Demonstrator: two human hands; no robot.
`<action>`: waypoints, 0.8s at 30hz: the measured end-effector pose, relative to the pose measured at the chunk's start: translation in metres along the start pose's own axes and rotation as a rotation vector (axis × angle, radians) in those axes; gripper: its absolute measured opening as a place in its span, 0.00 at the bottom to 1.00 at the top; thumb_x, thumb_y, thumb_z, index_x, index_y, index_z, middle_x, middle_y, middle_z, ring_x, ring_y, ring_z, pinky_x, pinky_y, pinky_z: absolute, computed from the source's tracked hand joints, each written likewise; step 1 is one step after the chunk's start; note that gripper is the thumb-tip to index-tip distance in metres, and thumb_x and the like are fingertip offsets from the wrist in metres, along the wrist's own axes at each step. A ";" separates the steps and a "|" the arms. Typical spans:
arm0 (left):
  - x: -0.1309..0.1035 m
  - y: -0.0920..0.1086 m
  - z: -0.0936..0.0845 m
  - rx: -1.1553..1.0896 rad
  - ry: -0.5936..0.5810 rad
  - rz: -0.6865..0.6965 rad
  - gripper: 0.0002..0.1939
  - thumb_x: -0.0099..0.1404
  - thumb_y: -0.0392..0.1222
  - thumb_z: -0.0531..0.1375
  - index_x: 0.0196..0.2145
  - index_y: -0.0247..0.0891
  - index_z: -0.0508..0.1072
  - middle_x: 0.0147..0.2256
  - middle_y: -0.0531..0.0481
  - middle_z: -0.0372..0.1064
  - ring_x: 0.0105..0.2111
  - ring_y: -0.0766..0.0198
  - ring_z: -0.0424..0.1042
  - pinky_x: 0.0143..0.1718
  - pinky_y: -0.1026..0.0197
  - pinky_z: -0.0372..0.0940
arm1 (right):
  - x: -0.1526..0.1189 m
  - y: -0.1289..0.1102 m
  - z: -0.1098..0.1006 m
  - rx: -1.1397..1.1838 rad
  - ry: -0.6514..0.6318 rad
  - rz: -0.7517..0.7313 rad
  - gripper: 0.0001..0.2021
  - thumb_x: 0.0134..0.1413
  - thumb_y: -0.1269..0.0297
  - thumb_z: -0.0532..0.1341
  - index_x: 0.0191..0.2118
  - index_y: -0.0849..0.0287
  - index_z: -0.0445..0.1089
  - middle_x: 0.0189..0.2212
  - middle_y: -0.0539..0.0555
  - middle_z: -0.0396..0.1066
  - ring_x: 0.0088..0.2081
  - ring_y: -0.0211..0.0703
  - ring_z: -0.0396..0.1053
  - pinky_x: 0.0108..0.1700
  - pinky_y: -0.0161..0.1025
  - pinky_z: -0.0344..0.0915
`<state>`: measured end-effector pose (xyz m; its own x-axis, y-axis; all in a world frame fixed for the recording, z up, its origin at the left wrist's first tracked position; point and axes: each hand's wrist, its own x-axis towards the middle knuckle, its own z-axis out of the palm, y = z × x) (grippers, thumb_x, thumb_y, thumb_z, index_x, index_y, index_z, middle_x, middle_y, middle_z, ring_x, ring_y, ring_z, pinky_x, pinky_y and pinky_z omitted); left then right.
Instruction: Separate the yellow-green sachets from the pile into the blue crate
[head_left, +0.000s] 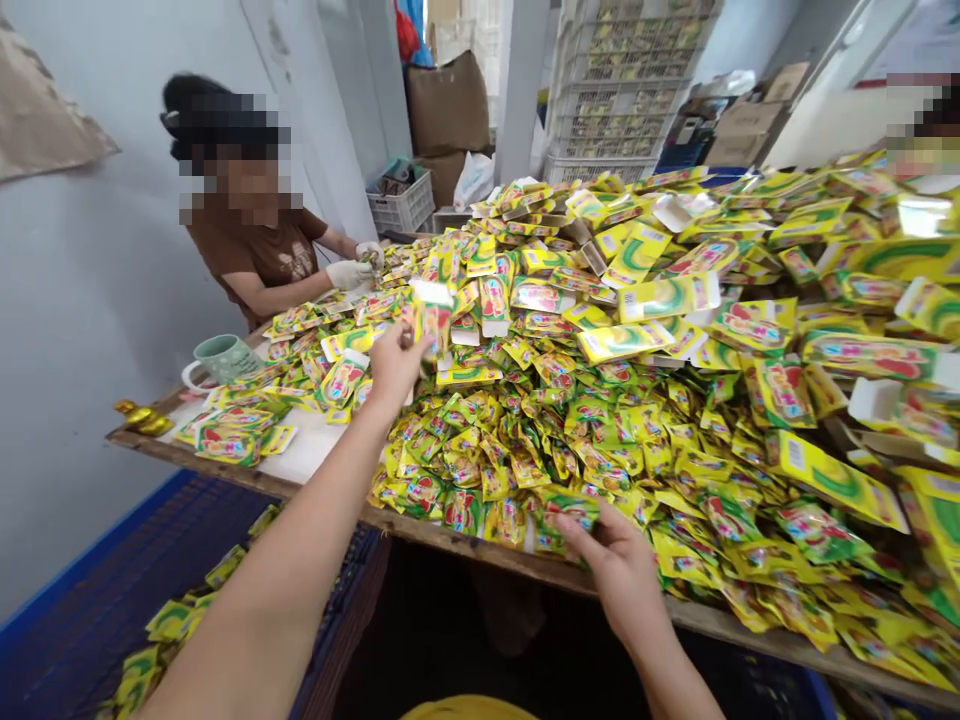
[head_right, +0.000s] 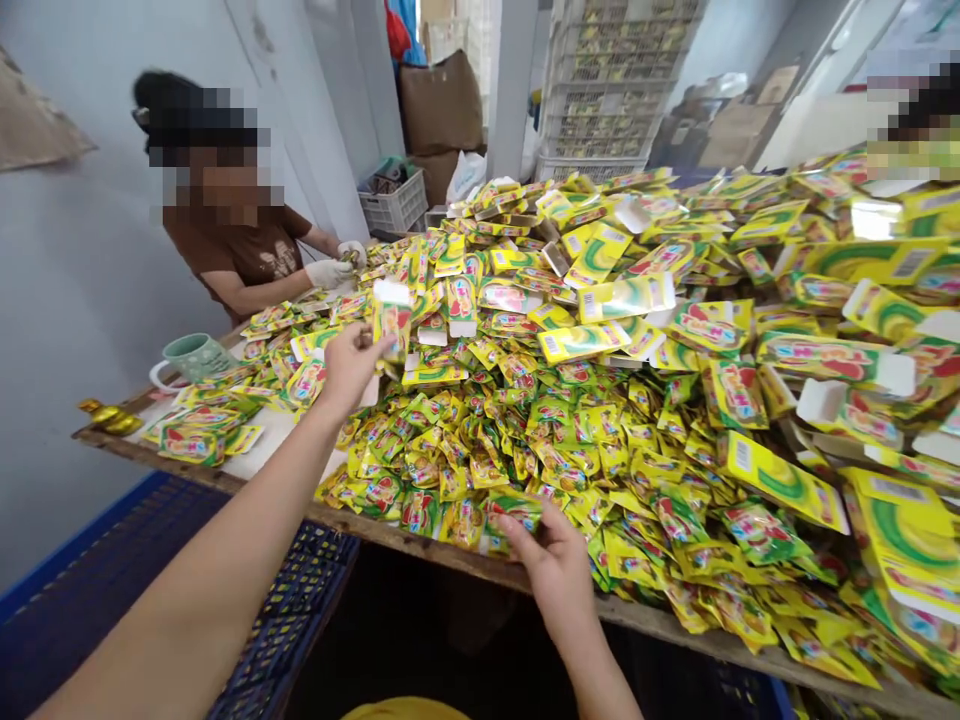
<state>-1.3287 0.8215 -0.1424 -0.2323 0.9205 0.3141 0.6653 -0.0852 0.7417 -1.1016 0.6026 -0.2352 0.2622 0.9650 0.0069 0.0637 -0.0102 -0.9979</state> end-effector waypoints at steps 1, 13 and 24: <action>-0.028 0.001 -0.002 -0.102 -0.109 0.087 0.15 0.55 0.43 0.63 0.40 0.37 0.73 0.28 0.54 0.68 0.27 0.65 0.65 0.29 0.65 0.57 | 0.002 -0.008 -0.004 0.077 0.077 -0.017 0.13 0.48 0.58 0.67 0.39 0.57 0.73 0.31 0.53 0.75 0.30 0.43 0.71 0.29 0.36 0.68; -0.206 -0.028 0.034 -0.551 -0.641 -0.041 0.06 0.58 0.39 0.62 0.32 0.37 0.69 0.31 0.51 0.69 0.33 0.61 0.69 0.36 0.63 0.61 | 0.028 -0.027 0.005 -0.603 0.024 -0.504 0.08 0.56 0.69 0.59 0.41 0.58 0.72 0.35 0.56 0.70 0.40 0.46 0.68 0.43 0.42 0.64; -0.199 -0.021 0.023 -0.439 -0.735 0.096 0.08 0.62 0.43 0.59 0.33 0.35 0.72 0.24 0.56 0.57 0.26 0.68 0.55 0.28 0.65 0.50 | 0.025 -0.078 0.012 -1.014 -0.486 -0.432 0.11 0.47 0.82 0.54 0.29 0.58 0.66 0.32 0.51 0.64 0.39 0.42 0.63 0.38 0.37 0.58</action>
<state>-1.2799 0.6487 -0.2338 0.4298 0.9022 0.0363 0.2884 -0.1753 0.9413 -1.1118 0.6310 -0.1582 -0.3432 0.9354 0.0855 0.8421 0.3467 -0.4131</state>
